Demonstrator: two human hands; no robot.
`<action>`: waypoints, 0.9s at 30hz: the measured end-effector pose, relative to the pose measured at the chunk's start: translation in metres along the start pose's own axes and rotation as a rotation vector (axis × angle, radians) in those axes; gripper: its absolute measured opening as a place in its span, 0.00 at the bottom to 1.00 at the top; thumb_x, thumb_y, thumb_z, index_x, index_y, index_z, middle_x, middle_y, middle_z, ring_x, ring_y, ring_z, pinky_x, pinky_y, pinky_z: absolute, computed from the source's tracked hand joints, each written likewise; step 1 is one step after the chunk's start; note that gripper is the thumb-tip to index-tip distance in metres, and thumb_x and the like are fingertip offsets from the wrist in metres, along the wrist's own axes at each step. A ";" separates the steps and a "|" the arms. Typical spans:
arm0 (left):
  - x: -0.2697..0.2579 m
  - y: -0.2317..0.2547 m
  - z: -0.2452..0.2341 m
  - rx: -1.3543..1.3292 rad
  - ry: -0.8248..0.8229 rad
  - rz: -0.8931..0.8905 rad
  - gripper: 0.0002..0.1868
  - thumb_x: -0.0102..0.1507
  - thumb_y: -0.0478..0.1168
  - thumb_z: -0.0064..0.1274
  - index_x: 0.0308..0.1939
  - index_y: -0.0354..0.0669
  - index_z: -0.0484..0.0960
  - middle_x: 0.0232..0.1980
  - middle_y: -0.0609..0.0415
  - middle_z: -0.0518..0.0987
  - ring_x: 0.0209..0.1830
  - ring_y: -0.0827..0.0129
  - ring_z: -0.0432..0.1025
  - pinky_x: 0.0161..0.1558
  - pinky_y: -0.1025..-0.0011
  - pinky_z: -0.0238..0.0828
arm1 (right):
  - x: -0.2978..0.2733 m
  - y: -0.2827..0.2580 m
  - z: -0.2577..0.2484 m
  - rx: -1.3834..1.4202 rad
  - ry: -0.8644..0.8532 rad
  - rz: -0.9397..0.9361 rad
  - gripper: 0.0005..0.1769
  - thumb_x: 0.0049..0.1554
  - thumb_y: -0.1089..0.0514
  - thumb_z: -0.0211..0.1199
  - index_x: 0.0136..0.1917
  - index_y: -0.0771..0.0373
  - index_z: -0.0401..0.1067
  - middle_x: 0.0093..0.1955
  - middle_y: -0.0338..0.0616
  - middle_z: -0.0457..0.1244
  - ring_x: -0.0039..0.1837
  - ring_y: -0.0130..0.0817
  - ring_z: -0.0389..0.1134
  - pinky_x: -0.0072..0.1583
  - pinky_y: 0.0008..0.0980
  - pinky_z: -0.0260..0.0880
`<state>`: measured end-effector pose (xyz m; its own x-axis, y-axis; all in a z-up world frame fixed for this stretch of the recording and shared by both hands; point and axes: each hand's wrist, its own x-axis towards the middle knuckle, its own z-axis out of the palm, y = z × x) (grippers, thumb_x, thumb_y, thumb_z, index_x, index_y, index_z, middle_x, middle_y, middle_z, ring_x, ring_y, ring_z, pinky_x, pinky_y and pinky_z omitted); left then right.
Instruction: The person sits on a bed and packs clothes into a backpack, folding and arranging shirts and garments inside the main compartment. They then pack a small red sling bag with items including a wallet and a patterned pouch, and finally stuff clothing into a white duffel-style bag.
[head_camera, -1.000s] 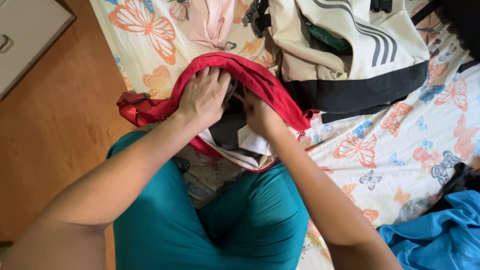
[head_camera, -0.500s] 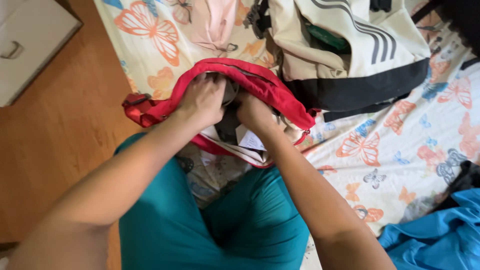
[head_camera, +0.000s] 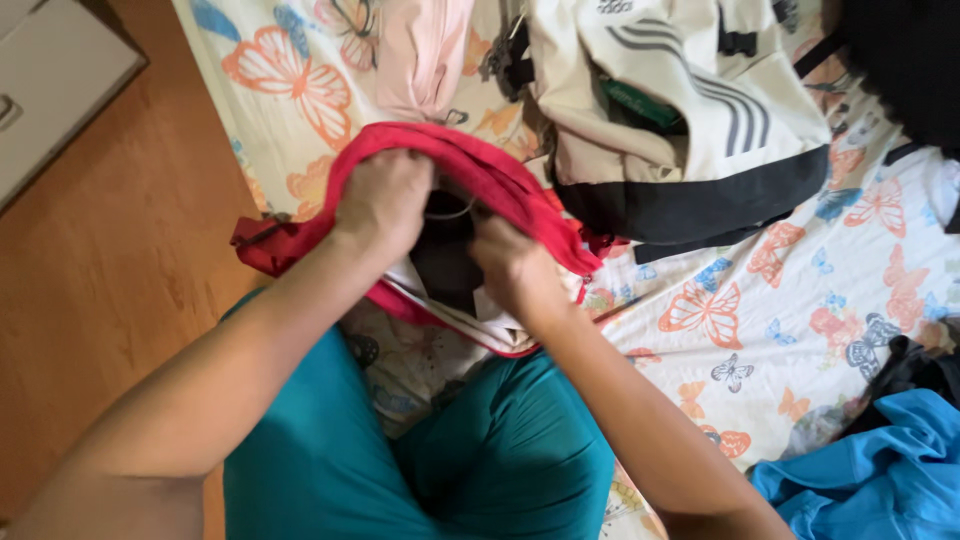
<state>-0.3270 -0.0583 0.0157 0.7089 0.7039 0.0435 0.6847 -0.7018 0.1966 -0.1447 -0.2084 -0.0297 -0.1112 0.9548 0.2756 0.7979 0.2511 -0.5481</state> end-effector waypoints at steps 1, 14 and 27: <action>0.000 -0.001 -0.004 0.001 -0.026 -0.020 0.14 0.52 0.28 0.58 0.41 0.37 0.79 0.44 0.40 0.81 0.46 0.50 0.78 0.45 0.58 0.78 | -0.003 -0.004 -0.003 0.005 -0.030 0.001 0.11 0.46 0.70 0.59 0.44 0.65 0.74 0.48 0.56 0.68 0.49 0.55 0.70 0.50 0.48 0.71; -0.002 0.011 0.006 0.143 0.184 0.057 0.14 0.56 0.31 0.57 0.45 0.37 0.77 0.43 0.41 0.79 0.43 0.51 0.78 0.42 0.59 0.78 | 0.054 0.023 0.033 0.337 0.018 0.102 0.31 0.49 0.68 0.63 0.67 0.60 0.69 0.64 0.61 0.67 0.67 0.56 0.66 0.67 0.45 0.63; 0.012 -0.022 -0.016 -0.171 -0.096 0.009 0.16 0.51 0.33 0.62 0.43 0.37 0.81 0.44 0.40 0.81 0.47 0.46 0.76 0.49 0.53 0.73 | 0.002 -0.029 -0.061 0.152 0.147 0.037 0.16 0.51 0.71 0.66 0.52 0.62 0.79 0.56 0.47 0.67 0.53 0.41 0.71 0.53 0.35 0.73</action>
<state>-0.3364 -0.0321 0.0279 0.7335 0.6782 -0.0457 0.6452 -0.6735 0.3608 -0.1318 -0.2229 0.0344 0.0132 0.9331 0.3594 0.7003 0.2479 -0.6694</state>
